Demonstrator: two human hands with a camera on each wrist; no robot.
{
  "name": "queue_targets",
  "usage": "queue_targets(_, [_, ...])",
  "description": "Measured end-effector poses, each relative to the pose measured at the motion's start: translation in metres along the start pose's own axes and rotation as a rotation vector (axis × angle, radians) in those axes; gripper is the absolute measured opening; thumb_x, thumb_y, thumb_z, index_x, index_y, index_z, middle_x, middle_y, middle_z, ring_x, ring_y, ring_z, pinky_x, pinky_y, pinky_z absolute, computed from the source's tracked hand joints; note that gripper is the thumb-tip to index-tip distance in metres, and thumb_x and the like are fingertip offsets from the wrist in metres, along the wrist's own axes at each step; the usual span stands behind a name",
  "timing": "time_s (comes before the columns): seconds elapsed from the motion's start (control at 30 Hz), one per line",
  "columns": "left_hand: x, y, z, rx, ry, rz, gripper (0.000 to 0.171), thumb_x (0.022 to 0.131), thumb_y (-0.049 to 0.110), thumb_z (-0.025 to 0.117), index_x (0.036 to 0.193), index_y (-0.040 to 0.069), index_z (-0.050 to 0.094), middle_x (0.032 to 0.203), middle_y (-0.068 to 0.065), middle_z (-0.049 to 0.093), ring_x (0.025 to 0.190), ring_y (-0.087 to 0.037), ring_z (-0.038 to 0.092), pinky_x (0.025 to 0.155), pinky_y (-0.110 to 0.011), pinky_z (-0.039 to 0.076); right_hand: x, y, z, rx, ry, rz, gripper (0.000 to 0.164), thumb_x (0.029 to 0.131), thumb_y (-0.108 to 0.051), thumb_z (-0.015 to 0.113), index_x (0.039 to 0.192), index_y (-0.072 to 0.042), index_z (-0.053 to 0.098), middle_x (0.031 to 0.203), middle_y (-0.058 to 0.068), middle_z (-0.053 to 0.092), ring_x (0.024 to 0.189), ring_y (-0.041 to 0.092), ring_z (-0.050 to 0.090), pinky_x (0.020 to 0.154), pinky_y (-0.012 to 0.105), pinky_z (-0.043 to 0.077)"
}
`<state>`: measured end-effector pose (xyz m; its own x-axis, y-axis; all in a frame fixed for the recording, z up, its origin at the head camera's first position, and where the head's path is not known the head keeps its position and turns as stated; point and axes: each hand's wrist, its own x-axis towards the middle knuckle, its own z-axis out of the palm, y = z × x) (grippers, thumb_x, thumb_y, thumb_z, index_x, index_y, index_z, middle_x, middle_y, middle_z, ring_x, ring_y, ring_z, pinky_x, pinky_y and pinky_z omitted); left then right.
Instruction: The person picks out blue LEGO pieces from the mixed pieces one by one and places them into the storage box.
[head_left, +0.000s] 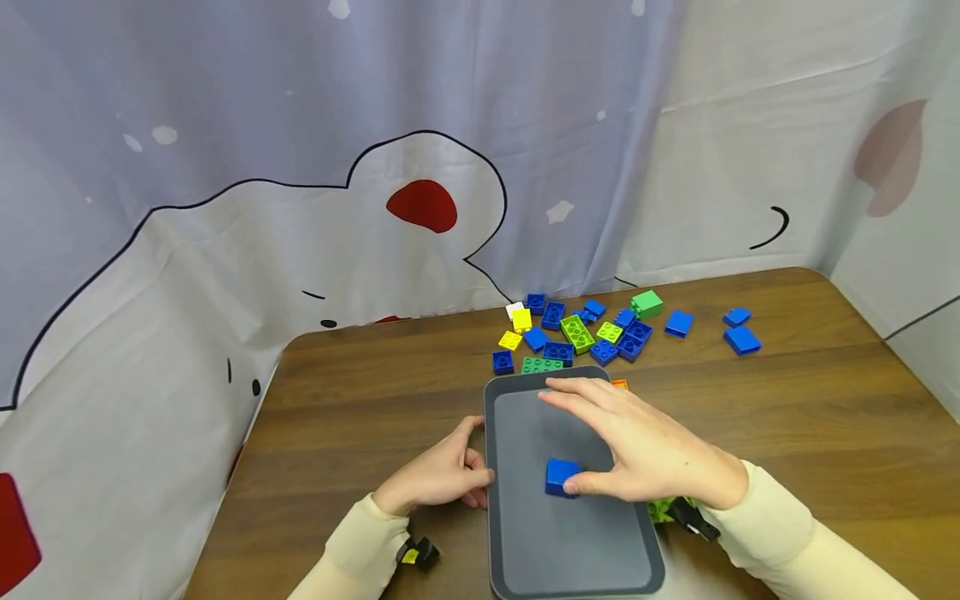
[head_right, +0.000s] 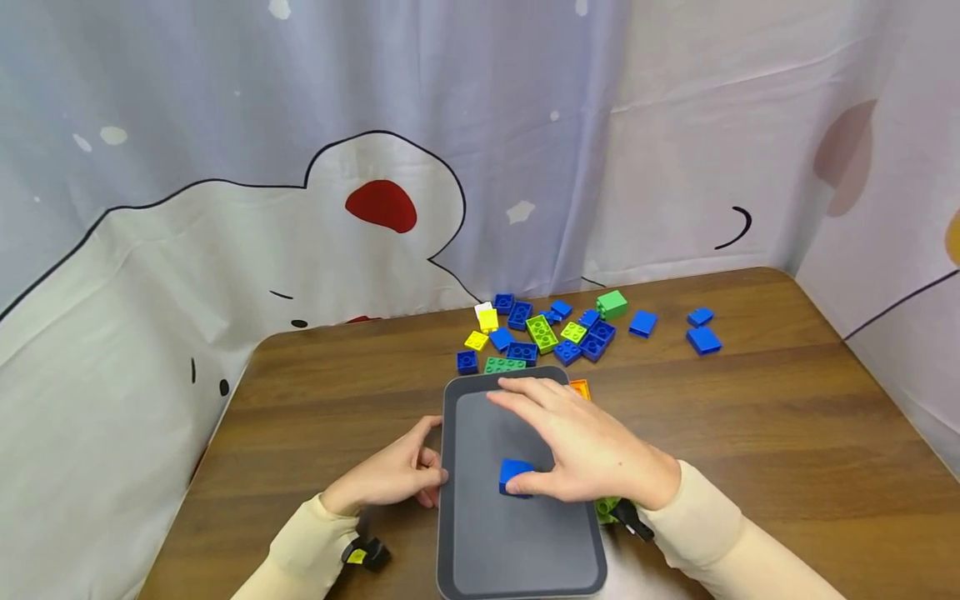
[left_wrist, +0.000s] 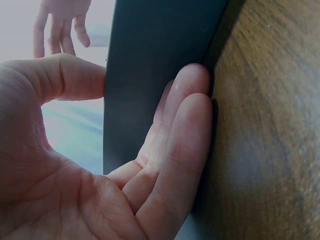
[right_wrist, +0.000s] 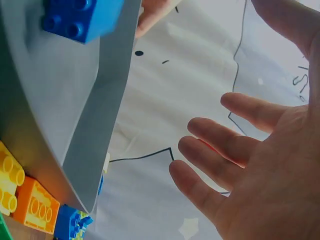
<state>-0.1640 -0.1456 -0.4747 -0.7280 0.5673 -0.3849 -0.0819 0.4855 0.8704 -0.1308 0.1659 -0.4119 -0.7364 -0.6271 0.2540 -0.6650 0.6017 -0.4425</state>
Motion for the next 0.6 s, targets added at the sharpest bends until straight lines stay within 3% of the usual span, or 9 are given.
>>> queue_targets(0.4, [-0.003, -0.001, -0.001, -0.001, -0.012, 0.009, 0.085, 0.095, 0.013, 0.065, 0.162, 0.009, 0.013, 0.079, -0.01, 0.069, 0.069, -0.024, 0.075, 0.063, -0.036, 0.063, -0.003, 0.022, -0.018, -0.03, 0.024, 0.076, 0.093, 0.083, -0.064, 0.076, 0.157, -0.019, 0.043, 0.162, 0.005, 0.042, 0.149, 0.03, 0.042, 0.116, 0.062, 0.039])
queue_targets(0.6, [-0.002, 0.001, 0.0, -0.003, -0.012, 0.009, 0.086, 0.095, 0.012, 0.065, 0.162, 0.009, 0.012, 0.079, -0.01, 0.069, 0.069, -0.025, 0.075, 0.064, -0.037, 0.064, -0.007, 0.05, -0.031, -0.086, 0.058, 0.154, 0.09, 0.084, -0.055, 0.081, 0.154, -0.012, 0.047, 0.158, 0.014, 0.046, 0.143, 0.039, 0.046, 0.111, 0.066, 0.042])
